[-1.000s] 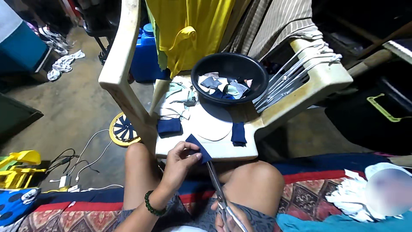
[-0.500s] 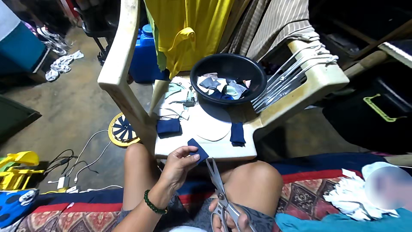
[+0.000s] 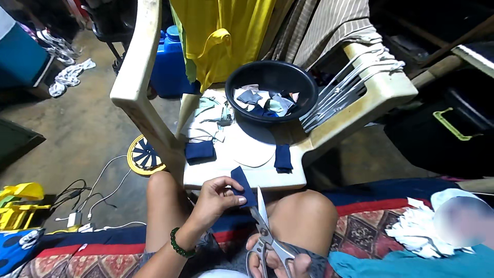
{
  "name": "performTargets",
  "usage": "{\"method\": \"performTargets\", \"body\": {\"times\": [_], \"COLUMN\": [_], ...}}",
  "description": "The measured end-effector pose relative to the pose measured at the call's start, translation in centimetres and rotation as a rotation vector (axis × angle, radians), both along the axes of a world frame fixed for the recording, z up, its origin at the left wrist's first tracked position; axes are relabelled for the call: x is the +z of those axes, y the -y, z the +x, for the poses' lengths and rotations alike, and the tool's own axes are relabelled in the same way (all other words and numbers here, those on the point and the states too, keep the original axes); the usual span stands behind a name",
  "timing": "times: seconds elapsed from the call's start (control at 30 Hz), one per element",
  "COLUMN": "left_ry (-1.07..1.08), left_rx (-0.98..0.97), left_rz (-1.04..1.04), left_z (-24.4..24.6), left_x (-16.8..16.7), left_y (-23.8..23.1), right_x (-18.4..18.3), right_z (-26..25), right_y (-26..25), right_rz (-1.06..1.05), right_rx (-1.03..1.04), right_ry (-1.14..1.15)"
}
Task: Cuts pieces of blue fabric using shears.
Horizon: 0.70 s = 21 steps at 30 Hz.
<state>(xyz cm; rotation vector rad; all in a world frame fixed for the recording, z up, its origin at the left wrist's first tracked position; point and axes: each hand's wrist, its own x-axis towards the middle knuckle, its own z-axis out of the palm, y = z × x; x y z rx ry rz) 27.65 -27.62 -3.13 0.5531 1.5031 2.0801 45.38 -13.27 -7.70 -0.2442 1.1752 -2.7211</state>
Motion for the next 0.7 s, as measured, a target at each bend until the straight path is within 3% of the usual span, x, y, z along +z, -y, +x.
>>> {"method": "performTargets", "body": {"times": [0.27, 0.43, 0.7], "left_ry": [0.058, 0.093, 0.055], "left_rx": [0.045, 0.05, 0.014], "left_rz": [0.026, 0.023, 0.028], "left_z": [0.7, 0.8, 0.7], "left_x": [-0.4, -0.4, -1.2], "left_y": [0.2, 0.5, 0.8], "right_x": [0.0, 0.7, 0.3], "right_z": [-0.9, -0.2, 0.8], "right_y": [1.2, 2.3, 2.1], "right_rz": [-0.055, -0.075, 0.232], "right_rx": [-0.095, -0.173, -0.254], "right_ry": [-0.036, 0.068, 0.133]}}
